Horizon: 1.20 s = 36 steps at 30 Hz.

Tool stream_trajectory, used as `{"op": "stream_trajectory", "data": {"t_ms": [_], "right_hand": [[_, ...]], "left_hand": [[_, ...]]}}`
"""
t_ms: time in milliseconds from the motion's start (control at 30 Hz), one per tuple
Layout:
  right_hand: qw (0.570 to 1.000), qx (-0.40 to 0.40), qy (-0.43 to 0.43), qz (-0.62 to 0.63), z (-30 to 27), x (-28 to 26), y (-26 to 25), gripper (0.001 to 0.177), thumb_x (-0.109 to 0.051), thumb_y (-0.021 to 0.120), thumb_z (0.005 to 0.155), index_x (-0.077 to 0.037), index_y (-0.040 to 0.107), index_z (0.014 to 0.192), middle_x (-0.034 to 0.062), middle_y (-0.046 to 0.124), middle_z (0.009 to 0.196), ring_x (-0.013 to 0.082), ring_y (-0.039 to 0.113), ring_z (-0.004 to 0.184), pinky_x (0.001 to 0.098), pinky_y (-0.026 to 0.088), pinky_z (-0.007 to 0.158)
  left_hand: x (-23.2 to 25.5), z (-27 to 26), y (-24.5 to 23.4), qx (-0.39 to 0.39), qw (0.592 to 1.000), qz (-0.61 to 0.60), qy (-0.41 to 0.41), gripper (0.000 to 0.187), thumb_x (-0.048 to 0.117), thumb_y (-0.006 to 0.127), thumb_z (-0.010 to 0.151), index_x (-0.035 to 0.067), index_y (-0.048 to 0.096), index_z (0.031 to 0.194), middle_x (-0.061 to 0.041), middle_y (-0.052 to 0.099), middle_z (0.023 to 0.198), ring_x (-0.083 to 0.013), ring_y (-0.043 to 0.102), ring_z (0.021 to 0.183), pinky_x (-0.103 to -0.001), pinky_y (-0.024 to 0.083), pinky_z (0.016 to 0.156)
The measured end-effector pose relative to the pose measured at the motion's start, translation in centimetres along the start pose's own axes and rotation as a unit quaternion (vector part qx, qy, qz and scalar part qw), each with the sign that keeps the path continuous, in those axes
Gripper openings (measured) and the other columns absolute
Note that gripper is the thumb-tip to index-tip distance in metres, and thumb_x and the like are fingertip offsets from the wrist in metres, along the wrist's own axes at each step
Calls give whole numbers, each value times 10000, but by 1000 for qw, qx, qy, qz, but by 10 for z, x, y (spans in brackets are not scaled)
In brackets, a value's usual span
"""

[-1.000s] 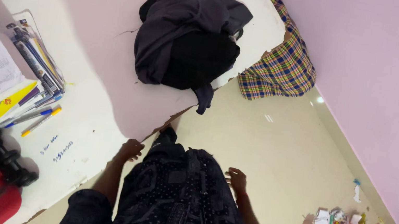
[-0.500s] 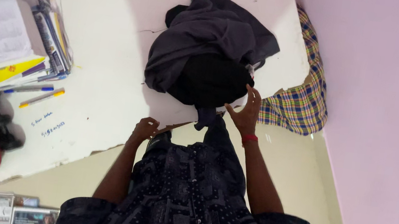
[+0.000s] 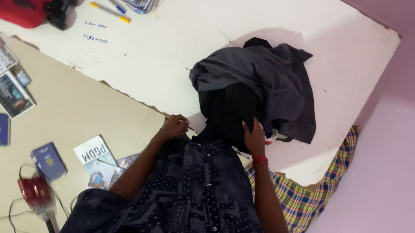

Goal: The person picks up several notebooks and documents from a suitcase, places them on a desk, and then spreads out and folds a pair of trousers on the desk surface.

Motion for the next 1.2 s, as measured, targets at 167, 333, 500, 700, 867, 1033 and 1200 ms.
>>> {"op": "stream_trajectory", "data": {"t_ms": [167, 333, 500, 700, 867, 1033, 1200], "right_hand": [[996, -38, -20, 82, 0, -27, -45, 336, -271, 647, 1015, -18, 642, 1235, 243, 724, 1057, 426, 704, 1002, 473, 539, 809], [997, -39, 63, -19, -14, -24, -103, 265, -244, 659, 994, -51, 690, 1173, 232, 728, 967, 435, 696, 919, 494, 521, 734], [976, 109, 182, -57, -67, 18, -179, 222, -213, 624, 1015, -43, 697, 1137, 214, 728, 941, 397, 710, 861, 477, 531, 736], [926, 270, 241, -107, -154, 44, -203, 236, -175, 589, 1029, -36, 700, 1185, 215, 734, 1008, 402, 707, 908, 476, 531, 776], [931, 187, 310, -42, -208, 56, -126, 316, -201, 584, 1047, -16, 633, 1299, 255, 711, 1078, 434, 687, 988, 495, 530, 823], [914, 224, 334, -46, -235, 49, -70, 389, -156, 595, 1004, -20, 618, 1368, 259, 704, 1163, 443, 670, 1060, 509, 526, 890], [863, 329, 384, -7, -234, 76, -86, 320, -168, 581, 1027, -56, 657, 1317, 195, 737, 1150, 339, 727, 1046, 440, 565, 918]], "left_hand": [[6, 2, 22, 2, 1000, -16, 22, 324, 285, 681, 962, 1, 700, 1118, -128, 756, 822, -173, 693, 651, -302, 568, 574], [42, 19, 24, -35, 997, 66, -3, 272, 283, 666, 940, 71, 709, 1106, -74, 767, 829, -160, 710, 649, -307, 547, 534], [117, 49, 28, 28, 983, 156, 97, 287, 329, 711, 905, 100, 738, 1076, -88, 814, 840, -216, 771, 819, -378, 580, 792], [169, 90, 100, 7, 920, 299, 254, 1017, 547, 862, 796, 42, 366, 1526, -258, 686, 1172, -406, 639, 1144, -501, 507, 960], [173, 73, 192, -154, 931, 231, 236, 1122, 520, 893, 704, 58, 283, 1524, -270, 576, 1323, -432, 561, 1244, -507, 469, 1026], [216, 2, 207, -54, 892, 387, 228, 509, 282, 705, 896, 145, 599, 1374, -229, 643, 1294, -452, 616, 1195, -552, 498, 981], [338, -84, 205, 110, 762, 386, 507, 327, 168, 714, 738, 94, 706, 1056, -222, 688, 1156, -442, 670, 1056, -540, 517, 870]]}}
Point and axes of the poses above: each hand's wrist, its own z-axis towards the middle knuckle, its own y-axis out of the palm, x = y × z, the point moved 8 cm from there along z, towards the middle knuckle
